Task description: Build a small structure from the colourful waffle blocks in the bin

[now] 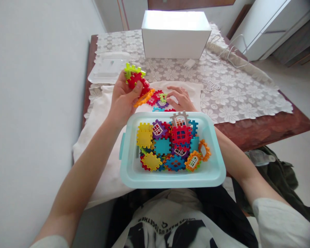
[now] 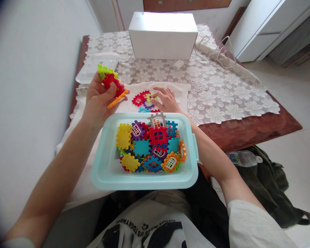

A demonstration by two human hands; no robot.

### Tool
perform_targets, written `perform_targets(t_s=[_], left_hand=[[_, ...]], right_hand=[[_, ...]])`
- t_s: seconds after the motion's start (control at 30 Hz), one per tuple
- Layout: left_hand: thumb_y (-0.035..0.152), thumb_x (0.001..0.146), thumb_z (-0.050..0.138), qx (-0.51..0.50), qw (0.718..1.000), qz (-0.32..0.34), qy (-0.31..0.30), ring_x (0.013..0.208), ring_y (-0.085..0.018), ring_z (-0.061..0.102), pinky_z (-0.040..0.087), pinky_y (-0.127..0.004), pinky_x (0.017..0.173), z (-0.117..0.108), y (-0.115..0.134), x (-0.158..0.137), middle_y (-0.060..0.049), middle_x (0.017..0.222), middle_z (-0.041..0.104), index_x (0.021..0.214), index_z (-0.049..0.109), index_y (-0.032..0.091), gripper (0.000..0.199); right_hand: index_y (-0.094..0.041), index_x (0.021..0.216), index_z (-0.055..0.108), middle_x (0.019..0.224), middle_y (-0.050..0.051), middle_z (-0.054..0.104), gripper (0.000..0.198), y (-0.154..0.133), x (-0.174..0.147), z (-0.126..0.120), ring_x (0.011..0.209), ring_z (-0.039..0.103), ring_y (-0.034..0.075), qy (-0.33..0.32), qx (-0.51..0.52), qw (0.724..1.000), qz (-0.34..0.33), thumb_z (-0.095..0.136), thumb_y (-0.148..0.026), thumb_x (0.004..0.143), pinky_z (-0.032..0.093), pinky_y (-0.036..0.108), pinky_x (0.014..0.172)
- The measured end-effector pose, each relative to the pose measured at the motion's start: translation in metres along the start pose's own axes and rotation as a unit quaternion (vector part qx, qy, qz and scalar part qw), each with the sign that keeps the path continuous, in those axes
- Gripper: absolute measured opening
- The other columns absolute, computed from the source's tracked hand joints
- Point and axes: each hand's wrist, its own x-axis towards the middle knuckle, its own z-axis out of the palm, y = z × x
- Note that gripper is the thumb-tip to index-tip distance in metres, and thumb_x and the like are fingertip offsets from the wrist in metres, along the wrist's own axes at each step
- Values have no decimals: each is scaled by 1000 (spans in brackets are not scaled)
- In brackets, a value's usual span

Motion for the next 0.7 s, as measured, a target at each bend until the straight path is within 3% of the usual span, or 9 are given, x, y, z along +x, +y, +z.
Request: perform_targets(t_s=[0.1,0.2,0.3,0.37,0.47,0.6,0.7], left_hand=[[36,89,87,-76,985,-101,115,113,-26,76,65,-31,79,-15,-25,5,-3,111,75,106,64,29,29],[39,86,92,-89,970,-106,201,127,-27,72,64,-40,97,-23,-65,4,0,112,76,105,62,29,37],[40,86,93,-63,950,-129,278,118,-22,69,57,-51,110,-19,-100,-4,6,101,73,104,56,29,42],[48,85,94,-33,951,-128,281,109,-20,68,57,-51,108,-12,-111,-10,5,99,71,105,54,28,49],[63,81,94,16,968,-75,238,95,-16,67,58,-40,94,1,-110,-16,4,99,71,108,53,25,62],[71,75,95,38,976,-59,205,84,-13,66,57,-31,81,9,-100,-19,3,93,71,108,54,23,71],[71,78,92,58,979,-60,187,85,-13,67,58,-30,82,10,-98,-19,1,96,72,110,53,22,70]], right_hand=[[-34,108,77,148,7,69,47,-6,3,-5,140,60,31,-1,31,1000,-1,41,-63,109,32,62,131],[-38,105,79,142,6,72,47,-10,4,-5,136,63,32,-16,69,997,-8,40,-64,107,38,61,127],[-39,104,80,144,4,72,42,-12,2,-1,144,58,31,-40,78,996,-18,47,-64,104,29,63,132],[-39,104,81,146,3,70,37,-12,1,1,149,53,32,-65,81,995,-16,55,-65,100,19,63,136],[-37,107,83,150,4,68,33,-11,2,4,153,47,34,-91,91,992,-7,70,-64,92,10,61,139],[-35,107,84,152,7,66,34,-8,3,8,154,46,37,-85,99,991,-13,78,-63,87,23,64,135],[-33,107,84,153,7,65,35,-8,3,8,153,48,36,-75,99,992,-33,72,-63,94,31,64,132]])
